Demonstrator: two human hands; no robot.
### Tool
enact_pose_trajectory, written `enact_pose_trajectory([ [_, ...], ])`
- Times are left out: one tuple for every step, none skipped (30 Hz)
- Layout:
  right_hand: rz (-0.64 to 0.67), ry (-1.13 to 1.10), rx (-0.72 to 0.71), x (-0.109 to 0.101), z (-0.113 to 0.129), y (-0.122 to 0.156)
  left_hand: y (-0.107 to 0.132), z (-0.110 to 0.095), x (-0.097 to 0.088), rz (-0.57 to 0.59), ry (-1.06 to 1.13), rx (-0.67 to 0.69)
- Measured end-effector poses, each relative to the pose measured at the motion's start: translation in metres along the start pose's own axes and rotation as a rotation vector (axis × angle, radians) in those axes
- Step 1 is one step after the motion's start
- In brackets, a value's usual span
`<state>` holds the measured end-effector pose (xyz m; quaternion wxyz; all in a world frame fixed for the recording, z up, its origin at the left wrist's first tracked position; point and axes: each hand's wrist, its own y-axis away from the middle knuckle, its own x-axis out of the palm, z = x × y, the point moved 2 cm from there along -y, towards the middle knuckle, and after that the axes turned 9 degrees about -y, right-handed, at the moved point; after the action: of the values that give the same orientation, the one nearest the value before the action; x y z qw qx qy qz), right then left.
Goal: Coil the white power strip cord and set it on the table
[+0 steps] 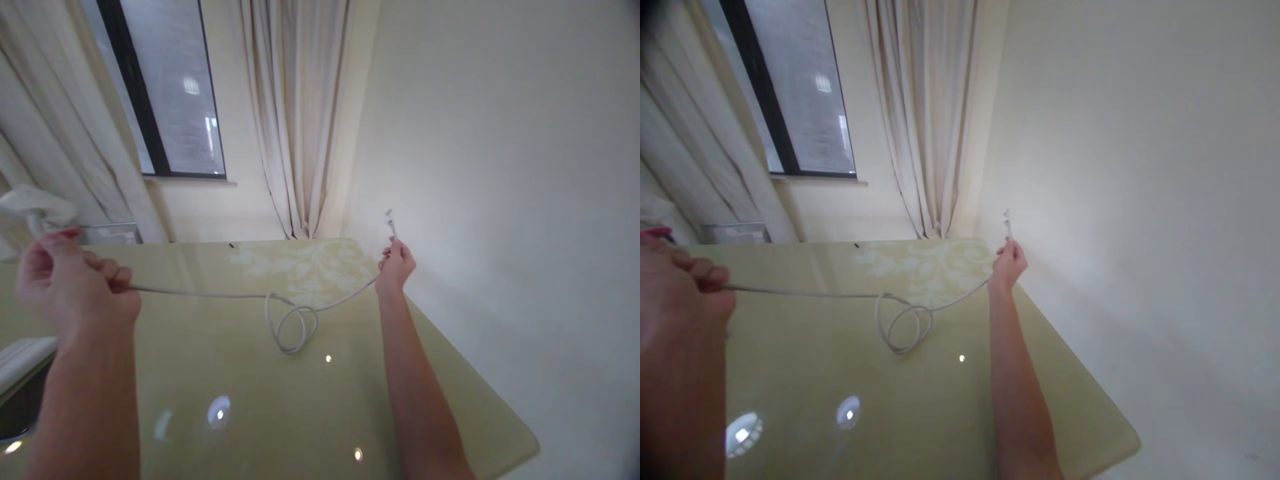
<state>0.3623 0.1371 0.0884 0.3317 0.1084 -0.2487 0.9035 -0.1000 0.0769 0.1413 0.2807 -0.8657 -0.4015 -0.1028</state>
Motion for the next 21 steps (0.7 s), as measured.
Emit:
enact_pose_trajectory([
  [0.020,-0.039,0.029,0.012,0.004,0.007,0.009,-0.007,0.009,0.010,0.054,-0.005],
  [0.066,-0.081,0.072,0.025,0.008,0.015,0.019,-0.013,0.019,0.062,0.102,-0.003],
  [0.168,-0.158,0.152,0.040,0.012,0.026,0.030,-0.020,0.029,0.123,0.139,0.002],
  [0.290,-0.232,0.233,0.054,0.017,0.040,0.042,-0.025,0.038,0.185,0.161,-0.004],
  [0.401,-0.290,0.302,0.067,0.022,0.055,0.054,-0.030,0.046,0.236,0.176,-0.017],
  [0.495,-0.339,0.357,0.078,0.028,0.071,0.066,-0.033,0.053,0.278,0.187,-0.035],
  [0.577,-0.373,0.401,0.087,0.034,0.087,0.078,-0.036,0.059,0.314,0.194,-0.054],
  [0.657,-0.399,0.433,0.094,0.040,0.103,0.090,-0.036,0.064,0.353,0.198,-0.071],
  [0.743,-0.424,0.451,0.100,0.045,0.117,0.102,-0.036,0.068,0.399,0.196,-0.085],
  [0.835,-0.446,0.462,0.104,0.050,0.130,0.112,-0.035,0.071,0.458,0.183,-0.097],
  [0.918,-0.470,0.466,0.106,0.055,0.140,0.122,-0.032,0.073,0.529,0.157,-0.106],
  [0.980,-0.498,0.468,0.108,0.059,0.148,0.131,-0.029,0.076,0.609,0.122,-0.113],
  [1.009,-0.530,0.469,0.108,0.061,0.153,0.139,-0.026,0.078,0.693,0.078,-0.114],
  [0.999,-0.560,0.466,0.108,0.064,0.156,0.145,-0.023,0.079,0.771,0.031,-0.106],
  [0.956,-0.586,0.459,0.107,0.065,0.156,0.149,-0.021,0.081,0.834,-0.013,-0.095],
  [0.895,-0.602,0.450,0.105,0.066,0.155,0.152,-0.019,0.082,0.878,-0.051,-0.087],
  [0.832,-0.607,0.437,0.104,0.066,0.153,0.153,-0.017,0.083,0.898,-0.079,-0.087],
  [0.781,-0.604,0.423,0.103,0.067,0.152,0.153,-0.016,0.084,0.892,-0.095,-0.100],
  [0.747,-0.599,0.411,0.102,0.067,0.151,0.152,-0.015,0.085,0.865,-0.101,-0.124],
  [0.729,-0.595,0.402,0.101,0.068,0.150,0.151,-0.014,0.085,0.832,-0.103,-0.155],
  [0.723,-0.592,0.392,0.101,0.068,0.149,0.150,-0.014,0.085,0.806,-0.108,-0.186],
])
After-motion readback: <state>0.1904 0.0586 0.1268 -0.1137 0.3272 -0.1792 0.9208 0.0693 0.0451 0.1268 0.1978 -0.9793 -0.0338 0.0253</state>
